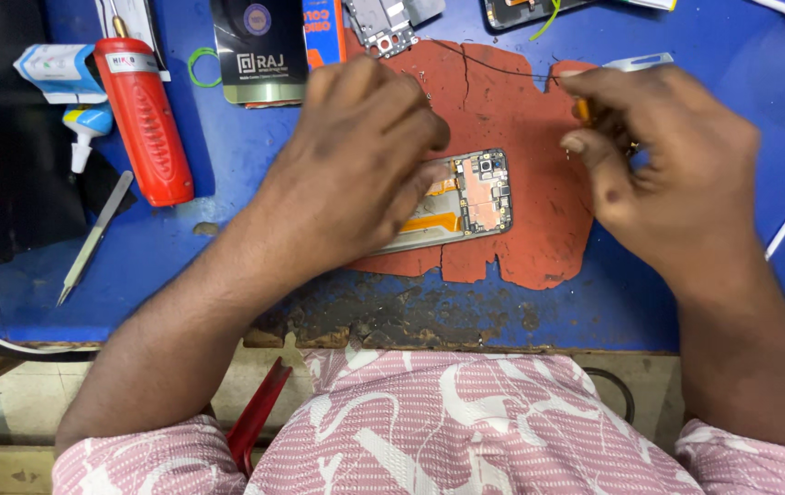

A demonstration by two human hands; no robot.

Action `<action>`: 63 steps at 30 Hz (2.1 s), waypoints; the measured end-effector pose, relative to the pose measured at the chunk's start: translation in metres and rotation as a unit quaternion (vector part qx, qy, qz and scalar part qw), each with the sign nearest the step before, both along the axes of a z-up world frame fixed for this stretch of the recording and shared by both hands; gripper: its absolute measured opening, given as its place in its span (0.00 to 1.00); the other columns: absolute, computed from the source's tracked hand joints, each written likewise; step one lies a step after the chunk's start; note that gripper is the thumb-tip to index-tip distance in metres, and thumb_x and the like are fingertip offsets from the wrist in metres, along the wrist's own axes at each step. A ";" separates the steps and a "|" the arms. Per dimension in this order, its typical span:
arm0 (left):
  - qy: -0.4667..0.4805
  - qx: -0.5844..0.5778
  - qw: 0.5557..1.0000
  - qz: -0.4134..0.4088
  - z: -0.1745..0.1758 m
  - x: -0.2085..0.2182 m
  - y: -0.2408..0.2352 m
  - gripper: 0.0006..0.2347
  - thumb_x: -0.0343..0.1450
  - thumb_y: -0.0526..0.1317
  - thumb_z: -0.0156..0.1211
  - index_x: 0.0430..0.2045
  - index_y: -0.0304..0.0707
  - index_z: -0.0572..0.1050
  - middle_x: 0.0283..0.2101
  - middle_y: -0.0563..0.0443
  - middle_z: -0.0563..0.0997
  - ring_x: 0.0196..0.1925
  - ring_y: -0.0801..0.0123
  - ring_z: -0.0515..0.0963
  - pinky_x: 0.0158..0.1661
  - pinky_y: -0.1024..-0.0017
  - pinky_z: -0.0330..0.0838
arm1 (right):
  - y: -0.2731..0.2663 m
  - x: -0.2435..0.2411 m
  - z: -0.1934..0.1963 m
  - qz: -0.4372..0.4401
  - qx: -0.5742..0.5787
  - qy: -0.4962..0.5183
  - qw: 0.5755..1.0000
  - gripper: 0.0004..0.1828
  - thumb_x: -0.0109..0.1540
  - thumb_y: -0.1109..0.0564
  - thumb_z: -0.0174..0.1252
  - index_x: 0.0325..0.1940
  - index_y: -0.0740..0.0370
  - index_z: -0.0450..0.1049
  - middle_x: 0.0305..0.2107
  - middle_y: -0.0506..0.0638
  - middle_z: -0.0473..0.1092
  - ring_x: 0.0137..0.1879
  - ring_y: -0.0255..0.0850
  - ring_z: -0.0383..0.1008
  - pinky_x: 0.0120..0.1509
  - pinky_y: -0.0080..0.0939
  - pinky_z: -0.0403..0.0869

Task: The person disassembles a smartphone by removing screws, prying open the casing, and detaching internal components including the battery and ribbon cables. They use a screwdriver, tweezers, and a prying tool to separate the back cover and lift the motherboard.

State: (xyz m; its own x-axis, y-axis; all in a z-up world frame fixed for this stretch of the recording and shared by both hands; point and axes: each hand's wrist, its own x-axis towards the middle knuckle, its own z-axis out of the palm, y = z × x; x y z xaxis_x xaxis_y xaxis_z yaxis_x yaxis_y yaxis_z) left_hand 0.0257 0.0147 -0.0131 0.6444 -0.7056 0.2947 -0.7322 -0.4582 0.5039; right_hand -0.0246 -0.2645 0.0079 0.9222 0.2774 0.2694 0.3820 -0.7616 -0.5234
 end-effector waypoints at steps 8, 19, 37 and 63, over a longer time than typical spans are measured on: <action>-0.011 0.064 0.997 -0.037 0.009 -0.008 0.002 0.32 0.60 0.56 0.74 0.49 0.31 0.73 0.47 0.45 0.70 0.53 0.54 0.68 0.56 0.52 0.59 | 0.013 0.013 -0.002 0.010 -0.186 -0.048 0.981 0.18 0.59 0.70 0.68 0.50 0.57 0.84 0.37 0.53 0.74 0.40 0.46 0.75 0.40 0.43 0.75; -0.043 0.099 0.994 -0.029 0.004 -0.015 -0.003 0.35 0.52 0.54 0.76 0.49 0.32 0.72 0.45 0.45 0.69 0.52 0.55 0.68 0.54 0.53 0.60 | 0.011 0.007 -0.006 0.200 -0.104 -0.013 0.974 0.19 0.51 0.70 0.62 0.44 0.56 0.84 0.43 0.48 0.74 0.46 0.46 0.71 0.49 0.45 0.71; -0.059 0.080 0.995 -0.023 -0.007 -0.017 -0.003 0.32 0.53 0.55 0.77 0.44 0.34 0.72 0.43 0.46 0.68 0.49 0.57 0.68 0.51 0.55 0.61 | 0.031 0.009 -0.009 0.245 -0.231 -0.022 0.941 0.07 0.59 0.59 0.61 0.40 0.50 0.79 0.50 0.50 0.71 0.53 0.46 0.69 0.58 0.48 0.70; -0.064 0.082 0.994 -0.021 -0.009 -0.015 -0.005 0.32 0.54 0.57 0.76 0.43 0.34 0.73 0.41 0.46 0.69 0.48 0.58 0.68 0.50 0.54 0.62 | 0.025 0.005 0.001 0.283 -0.146 -0.080 0.945 0.15 0.58 0.49 0.70 0.42 0.61 0.81 0.36 0.49 0.73 0.39 0.43 0.72 0.41 0.46 0.73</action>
State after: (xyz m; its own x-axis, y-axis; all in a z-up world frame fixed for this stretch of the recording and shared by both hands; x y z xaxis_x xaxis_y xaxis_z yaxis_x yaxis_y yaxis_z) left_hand 0.0103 0.0101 -0.0225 0.5774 -0.7766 0.2518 -0.8063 -0.4938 0.3258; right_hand -0.0197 -0.2398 0.0093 0.5577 0.7978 0.2292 0.8278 -0.5143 -0.2240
